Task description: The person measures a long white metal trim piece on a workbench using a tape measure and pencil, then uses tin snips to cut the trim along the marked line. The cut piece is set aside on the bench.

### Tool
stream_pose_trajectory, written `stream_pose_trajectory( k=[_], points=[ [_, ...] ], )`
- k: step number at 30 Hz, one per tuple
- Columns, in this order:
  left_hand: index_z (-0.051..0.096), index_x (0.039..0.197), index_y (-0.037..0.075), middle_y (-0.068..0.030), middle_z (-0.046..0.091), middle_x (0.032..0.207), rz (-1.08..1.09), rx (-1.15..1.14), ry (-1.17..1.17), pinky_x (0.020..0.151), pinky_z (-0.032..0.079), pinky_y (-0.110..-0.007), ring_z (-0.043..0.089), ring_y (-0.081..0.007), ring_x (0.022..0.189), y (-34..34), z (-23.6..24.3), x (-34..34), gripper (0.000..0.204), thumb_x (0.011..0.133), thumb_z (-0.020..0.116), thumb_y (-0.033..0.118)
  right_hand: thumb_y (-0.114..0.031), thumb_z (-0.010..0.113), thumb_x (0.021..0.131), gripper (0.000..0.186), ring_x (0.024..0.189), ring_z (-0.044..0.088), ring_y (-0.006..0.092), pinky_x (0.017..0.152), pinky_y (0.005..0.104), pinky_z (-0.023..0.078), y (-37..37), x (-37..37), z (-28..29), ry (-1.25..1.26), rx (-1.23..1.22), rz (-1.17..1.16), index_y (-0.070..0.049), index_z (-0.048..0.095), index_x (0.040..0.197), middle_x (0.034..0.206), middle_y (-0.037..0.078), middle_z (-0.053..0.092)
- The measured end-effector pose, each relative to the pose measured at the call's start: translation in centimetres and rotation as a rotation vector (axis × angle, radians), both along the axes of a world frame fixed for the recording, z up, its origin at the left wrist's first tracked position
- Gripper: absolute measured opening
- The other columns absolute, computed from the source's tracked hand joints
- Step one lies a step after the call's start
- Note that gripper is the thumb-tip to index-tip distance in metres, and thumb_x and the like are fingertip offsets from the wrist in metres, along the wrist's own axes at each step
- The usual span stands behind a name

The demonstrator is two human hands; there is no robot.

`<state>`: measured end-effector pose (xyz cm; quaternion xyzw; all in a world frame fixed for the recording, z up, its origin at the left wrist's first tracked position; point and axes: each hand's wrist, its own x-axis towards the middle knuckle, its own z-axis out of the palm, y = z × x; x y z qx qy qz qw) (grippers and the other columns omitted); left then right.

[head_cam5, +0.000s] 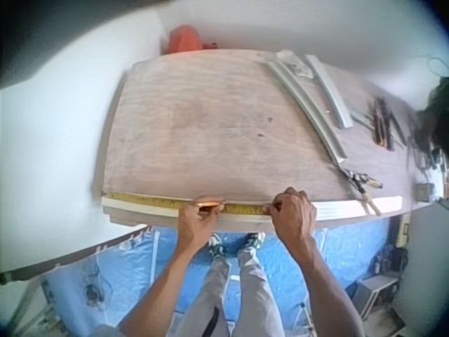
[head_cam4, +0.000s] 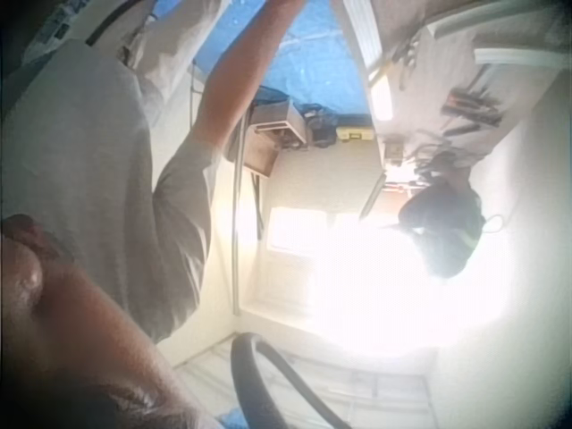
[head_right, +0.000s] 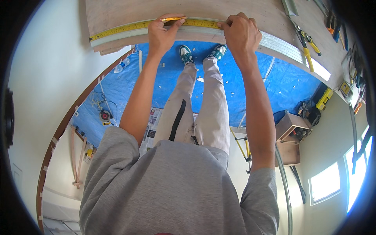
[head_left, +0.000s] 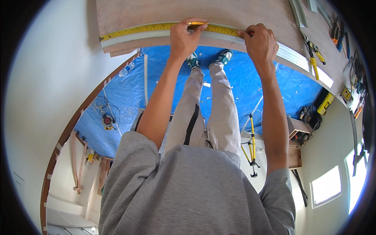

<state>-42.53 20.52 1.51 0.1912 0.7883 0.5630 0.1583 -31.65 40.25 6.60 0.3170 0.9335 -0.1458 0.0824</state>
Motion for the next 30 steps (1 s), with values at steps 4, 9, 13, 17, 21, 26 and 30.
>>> stream_pose_trajectory(
  k=[4, 9, 13, 17, 21, 26, 30],
  points=[
    [0.081, 0.098, 0.006, -0.0108, 0.079, 0.092, 0.0, -0.003, -0.002, 0.078, 0.057, -0.031, 0.075, -0.0229, 0.084, 0.0, 0.21, 0.07, 0.01, 0.088, 0.078, 0.008, -0.039, 0.078, 0.086, 0.028, 0.097, 0.069, 0.0306, 0.079, 0.046, 0.056, 0.02, -0.02, -0.05, 0.017, 0.015, 0.016, -0.012, 0.082, 0.086, 0.095, 0.004, 0.074],
    [0.08, 0.097, 0.005, -0.0117, 0.079, 0.092, 0.006, 0.002, -0.007, 0.076, 0.057, -0.031, 0.076, -0.0224, 0.082, 0.06, 0.26, 0.05, 0.011, 0.087, 0.078, 0.008, -0.038, 0.078, 0.086, 0.026, 0.096, 0.069, 0.0316, 0.079, 0.0467, 0.056, 0.05, -0.06, 0.0, 0.009, -0.004, 0.005, -0.013, 0.082, 0.086, 0.095, 0.004, 0.074],
    [0.08, 0.097, 0.005, -0.0117, 0.079, 0.092, 0.001, 0.013, 0.042, 0.075, 0.057, -0.031, 0.075, -0.0223, 0.082, 0.22, 0.16, 0.07, 0.011, 0.087, 0.078, 0.007, -0.037, 0.078, 0.087, 0.026, 0.095, 0.068, 0.0321, 0.08, 0.0464, 0.055, 0.24, -0.16, 0.05, 0.003, -0.004, 0.021, -0.012, 0.082, 0.087, 0.096, 0.005, 0.074],
    [0.08, 0.096, 0.005, -0.0117, 0.079, 0.093, 0.003, 0.0, 0.005, 0.076, 0.058, -0.031, 0.076, -0.0228, 0.083, 0.47, 0.14, 0.13, 0.01, 0.087, 0.078, 0.006, -0.036, 0.078, 0.087, 0.025, 0.096, 0.068, 0.0324, 0.081, 0.0465, 0.055, 0.13, -0.2, 0.09, -0.006, -0.005, 0.009, -0.011, 0.082, 0.088, 0.096, 0.005, 0.074],
    [0.08, 0.097, 0.005, -0.0115, 0.079, 0.094, -0.02, 0.013, 0.029, 0.077, 0.058, -0.031, 0.076, -0.0234, 0.084, 0.9, 0.25, 0.19, 0.01, 0.087, 0.078, 0.006, -0.036, 0.078, 0.087, 0.025, 0.098, 0.067, 0.0326, 0.081, 0.0468, 0.056, -0.11, -0.17, 0.17, -0.001, -0.003, -0.003, -0.011, 0.081, 0.087, 0.096, 0.005, 0.074],
    [0.079, 0.098, 0.004, -0.0114, 0.079, 0.095, -0.009, 0.018, -0.004, 0.078, 0.058, -0.031, 0.076, -0.0227, 0.085, 0.87, 0.31, 0.34, 0.011, 0.088, 0.078, 0.006, -0.037, 0.078, 0.085, 0.025, 0.098, 0.067, 0.0328, 0.081, 0.047, 0.055, 0.02, 0.11, -0.14, 0.022, -0.011, -0.005, -0.012, 0.081, 0.086, 0.096, 0.005, 0.073],
    [0.078, 0.096, 0.004, -0.0114, 0.079, 0.092, -0.026, -0.002, 0.061, 0.079, 0.059, -0.031, 0.076, -0.0219, 0.086, 0.92, -0.22, 0.31, 0.009, 0.087, 0.079, 0.006, -0.042, 0.077, 0.087, 0.029, 0.095, 0.069, 0.0323, 0.08, 0.0459, 0.055, 0.36, 0.22, -0.71, 0.011, 0.026, 0.015, -0.014, 0.081, 0.091, 0.098, 0.006, 0.075]
  ],
)
